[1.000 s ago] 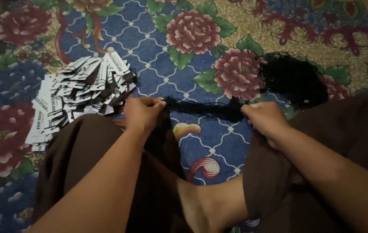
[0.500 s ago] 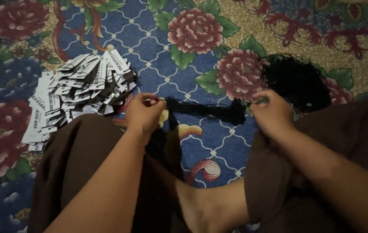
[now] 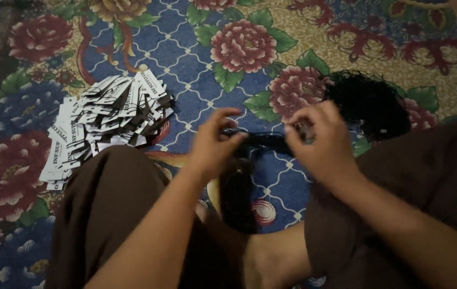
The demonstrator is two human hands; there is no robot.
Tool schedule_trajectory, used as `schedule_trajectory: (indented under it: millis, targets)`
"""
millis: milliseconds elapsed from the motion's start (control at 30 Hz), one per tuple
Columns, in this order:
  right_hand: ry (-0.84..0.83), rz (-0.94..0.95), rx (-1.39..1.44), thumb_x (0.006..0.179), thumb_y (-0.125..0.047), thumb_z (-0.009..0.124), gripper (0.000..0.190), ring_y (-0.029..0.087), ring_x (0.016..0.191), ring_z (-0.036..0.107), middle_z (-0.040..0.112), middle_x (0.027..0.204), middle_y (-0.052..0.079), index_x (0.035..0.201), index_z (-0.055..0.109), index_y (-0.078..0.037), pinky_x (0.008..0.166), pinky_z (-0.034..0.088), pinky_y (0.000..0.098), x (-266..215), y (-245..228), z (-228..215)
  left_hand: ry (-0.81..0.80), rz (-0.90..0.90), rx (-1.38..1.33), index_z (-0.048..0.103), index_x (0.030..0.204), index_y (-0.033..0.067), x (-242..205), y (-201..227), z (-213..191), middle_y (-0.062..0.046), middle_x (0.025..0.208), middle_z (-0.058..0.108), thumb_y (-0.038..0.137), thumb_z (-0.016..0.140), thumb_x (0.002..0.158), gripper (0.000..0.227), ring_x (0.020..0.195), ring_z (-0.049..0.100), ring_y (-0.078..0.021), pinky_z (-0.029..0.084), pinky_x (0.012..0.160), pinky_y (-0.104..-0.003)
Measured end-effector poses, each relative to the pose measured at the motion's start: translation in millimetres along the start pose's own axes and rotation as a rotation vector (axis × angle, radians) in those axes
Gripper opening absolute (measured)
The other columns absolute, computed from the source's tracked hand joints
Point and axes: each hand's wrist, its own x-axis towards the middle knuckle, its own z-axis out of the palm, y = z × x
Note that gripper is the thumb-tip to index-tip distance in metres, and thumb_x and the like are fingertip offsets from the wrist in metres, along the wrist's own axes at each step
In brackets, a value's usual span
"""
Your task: Untangling a large bundle of black string while sitting on a rug.
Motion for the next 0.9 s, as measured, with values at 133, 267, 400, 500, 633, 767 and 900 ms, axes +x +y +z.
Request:
schedule_trajectory:
  millis: [133,267,400,500,633,767,900]
  targets:
    - [0.037,-0.005,0.121,0.085,-0.019,0.08,0.018,0.027,0.07,0.064,0.053,0.091,0.009,0.097,0.068,-0.014,0.067,0.052,0.0368,1.6,-31.5,0.5,-0.208,0.001,-0.265,0.062,0.139,0.021,1.5,20.1,42.7,-0.008,0.098,0.072,0.004,0.073,0.09,0.054,0.08,0.071,-0.0186,0.06,0.072,-0.027]
    - [0.083,0.123,0.186,0.083,-0.015,0.08,0.016,0.026,0.068,0.066,0.061,0.085,0.008,0.093,0.067,-0.013,0.061,0.052,0.0339,1.0,-28.3,-4.8,-0.219,-0.031,-0.192,0.077,0.113,0.0214,10.3,18.1,62.3,-0.007,0.095,0.079,0.022,0.069,0.097,0.018,0.088,0.076,-0.0199,0.062,0.076,-0.034]
    - [0.139,0.344,0.349,0.089,-0.008,0.074,0.013,0.012,0.071,0.063,0.067,0.082,0.007,0.101,0.068,-0.01,0.064,0.051,0.0275,1.8,-16.1,-12.7,-0.231,-0.087,-0.114,0.08,0.11,0.0149,0.8,30.6,47.8,-0.014,0.1,0.08,0.026,0.069,0.097,0.02,0.098,0.077,-0.029,0.061,0.083,-0.04]
    - [0.123,0.438,0.5,0.09,-0.003,0.074,0.013,0.007,0.074,0.062,0.067,0.084,0.005,0.101,0.07,-0.008,0.065,0.052,0.0231,5.5,-22.8,-23.2,-0.217,-0.068,-0.134,0.076,0.119,0.0126,-2.1,34.1,42.9,-0.018,0.111,0.077,0.02,0.072,0.094,0.026,0.108,0.075,-0.0343,0.062,0.088,-0.043]
    - [0.006,0.302,0.278,0.085,-0.016,0.083,0.015,0.023,0.077,0.073,0.074,0.084,0.011,0.097,0.074,-0.013,0.064,0.054,0.033,2.4,-28.3,-16.5,-0.268,0.118,-0.234,0.052,0.148,0.0138,-9.5,46.5,53.4,-0.021,0.14,0.063,0.001,0.073,0.089,0.064,0.11,0.07,-0.0387,0.059,0.094,-0.05]
    - [0.018,0.305,0.296,0.081,-0.017,0.086,0.014,0.019,0.076,0.074,0.077,0.084,0.006,0.092,0.079,-0.017,0.063,0.054,0.028,3.2,-42.0,-16.6,-0.302,0.048,-0.343,0.064,0.134,0.0108,-4.8,32.3,72.0,-0.015,0.118,0.072,0.004,0.068,0.094,0.041,0.108,0.07,-0.0297,0.057,0.096,-0.044]
    - [0.134,0.419,0.561,0.088,-0.008,0.081,0.018,0.008,0.071,0.063,0.066,0.08,0.005,0.103,0.072,-0.008,0.061,0.054,0.0231,4.6,-33.5,-13.8,-0.306,-0.09,-0.074,0.078,0.112,0.0107,-13.8,46.5,58.0,-0.011,0.092,0.08,0.025,0.071,0.095,0.024,0.093,0.075,-0.0229,0.056,0.088,-0.041]
